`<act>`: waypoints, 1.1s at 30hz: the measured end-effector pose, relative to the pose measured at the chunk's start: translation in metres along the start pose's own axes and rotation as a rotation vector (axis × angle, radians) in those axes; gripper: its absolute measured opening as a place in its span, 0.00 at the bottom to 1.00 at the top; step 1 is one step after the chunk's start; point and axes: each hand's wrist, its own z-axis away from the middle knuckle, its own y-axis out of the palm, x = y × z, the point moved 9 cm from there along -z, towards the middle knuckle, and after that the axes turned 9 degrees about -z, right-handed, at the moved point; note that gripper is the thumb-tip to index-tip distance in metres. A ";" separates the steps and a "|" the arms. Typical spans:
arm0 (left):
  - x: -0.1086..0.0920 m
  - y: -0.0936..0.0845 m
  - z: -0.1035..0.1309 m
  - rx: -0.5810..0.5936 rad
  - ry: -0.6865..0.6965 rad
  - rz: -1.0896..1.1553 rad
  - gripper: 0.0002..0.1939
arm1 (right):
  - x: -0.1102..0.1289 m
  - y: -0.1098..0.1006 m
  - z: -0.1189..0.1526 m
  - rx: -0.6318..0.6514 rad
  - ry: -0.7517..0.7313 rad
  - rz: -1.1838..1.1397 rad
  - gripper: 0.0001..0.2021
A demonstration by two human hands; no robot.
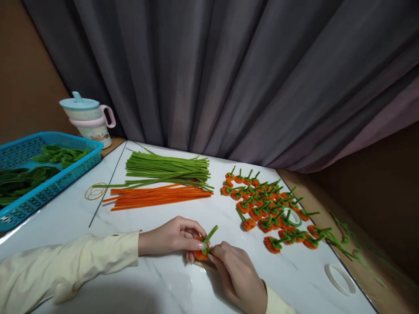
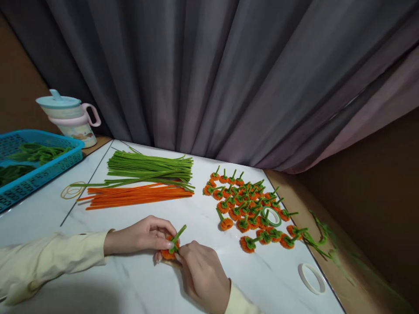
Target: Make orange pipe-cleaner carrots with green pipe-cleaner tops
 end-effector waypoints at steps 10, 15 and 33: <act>-0.001 -0.001 -0.002 -0.001 0.030 0.011 0.19 | -0.006 -0.002 0.003 -0.083 0.025 0.034 0.09; -0.002 0.000 -0.002 0.010 0.054 0.027 0.18 | -0.005 -0.001 0.004 -0.075 0.020 0.053 0.09; 0.002 0.000 -0.002 0.001 0.024 -0.001 0.19 | -0.001 0.000 0.002 -0.059 0.033 0.082 0.10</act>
